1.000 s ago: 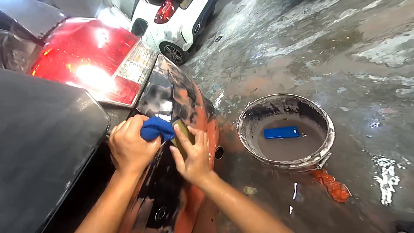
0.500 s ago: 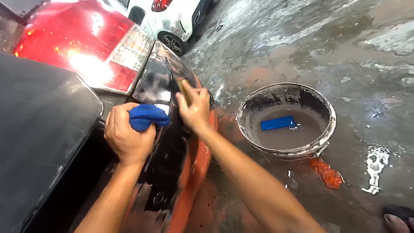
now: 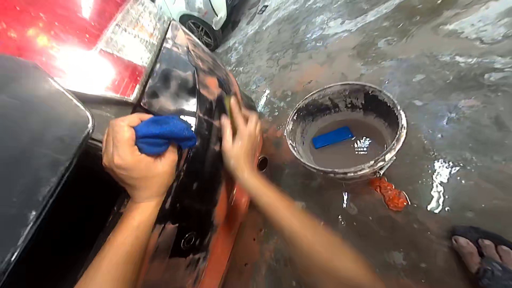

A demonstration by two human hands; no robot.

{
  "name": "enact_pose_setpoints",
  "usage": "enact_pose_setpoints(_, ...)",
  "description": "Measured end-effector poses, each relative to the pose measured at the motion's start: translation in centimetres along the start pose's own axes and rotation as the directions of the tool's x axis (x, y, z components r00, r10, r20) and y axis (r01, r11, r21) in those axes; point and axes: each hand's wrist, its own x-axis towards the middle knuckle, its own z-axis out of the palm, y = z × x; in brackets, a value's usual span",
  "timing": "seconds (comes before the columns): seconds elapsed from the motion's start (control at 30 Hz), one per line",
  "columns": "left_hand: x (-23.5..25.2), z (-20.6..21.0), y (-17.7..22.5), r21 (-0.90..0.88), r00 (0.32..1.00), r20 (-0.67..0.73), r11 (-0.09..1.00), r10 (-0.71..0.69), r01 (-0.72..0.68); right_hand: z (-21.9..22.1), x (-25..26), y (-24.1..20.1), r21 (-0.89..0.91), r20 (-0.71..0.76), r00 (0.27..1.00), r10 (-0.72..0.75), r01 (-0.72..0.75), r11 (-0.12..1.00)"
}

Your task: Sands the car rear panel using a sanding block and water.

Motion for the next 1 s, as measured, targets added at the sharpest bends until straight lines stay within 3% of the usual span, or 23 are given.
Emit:
enact_pose_setpoints(0.1,0.0,0.3,-0.3,-0.003,1.0,-0.016,1.0,0.011,-0.011,0.2,-10.7,1.8,0.151,-0.148,0.951,-0.27,0.292,0.945)
enact_pose_setpoints(0.17,0.0,0.4,-0.6,-0.003,1.0,-0.014,1.0,0.019,-0.019,0.5,-9.0,2.7,0.197,-0.149,0.935,-0.323,0.348,0.917)
enact_pose_setpoints(0.23,0.1,0.3,-0.6,-0.004,1.0,-0.005,1.0,0.029,-0.029,0.7,-2.6,2.6,0.224,-0.089,0.968,-0.233,0.247,0.943)
enact_pose_setpoints(0.33,0.1,0.5,-0.6,-0.005,0.998,-0.032,0.999,0.054,-0.055,0.8,5.3,2.3,0.177,0.108,0.993,0.046,-0.065,0.982)
enact_pose_setpoints(0.4,0.1,0.3,-0.4,-0.013,0.999,-0.02,0.999,0.042,-0.042,-0.1,1.6,0.9,0.097,0.065,0.995,0.074,-0.08,0.992)
enact_pose_setpoints(0.5,0.0,0.3,-0.3,-0.016,1.0,-0.006,1.0,0.012,-0.012,-0.6,-11.9,1.6,0.162,-0.056,0.976,-0.211,0.217,0.963)
enact_pose_setpoints(0.57,0.0,0.3,-0.6,-0.015,1.0,-0.003,1.0,0.025,-0.025,0.1,-14.6,3.3,0.196,-0.081,0.935,-0.344,0.354,0.915)
enact_pose_setpoints(0.63,-0.1,0.3,-0.8,0.0,0.999,0.001,0.999,0.036,-0.036,0.5,-9.6,3.9,0.21,-0.097,0.925,-0.367,0.38,0.901)
enact_pose_setpoints(0.67,0.1,0.4,-0.8,-0.002,0.998,-0.011,0.998,0.057,-0.057,0.8,-5.7,3.7,0.227,-0.109,0.948,-0.299,0.317,0.921)
enact_pose_setpoints(0.77,0.1,0.4,-0.7,-0.024,0.995,-0.019,0.994,0.102,-0.102,0.5,2.2,2.4,0.206,0.036,0.997,0.061,-0.067,0.976)
enact_pose_setpoints(0.83,0.1,0.2,-0.4,-0.027,0.995,-0.004,0.995,0.1,-0.101,-0.3,-3.1,1.1,0.128,0.017,0.997,0.071,-0.073,0.989)
enact_pose_setpoints(0.93,0.4,0.4,-0.2,-0.011,0.997,-0.01,0.997,0.074,-0.074,-0.2,-21.4,2.9,0.191,-0.019,0.988,-0.152,0.153,0.97)
enact_pose_setpoints(1.0,0.2,0.4,-0.3,-0.006,0.998,-0.013,0.998,0.068,-0.068,0.0,-26.4,5.0,0.231,0.025,0.969,-0.248,0.235,0.944)
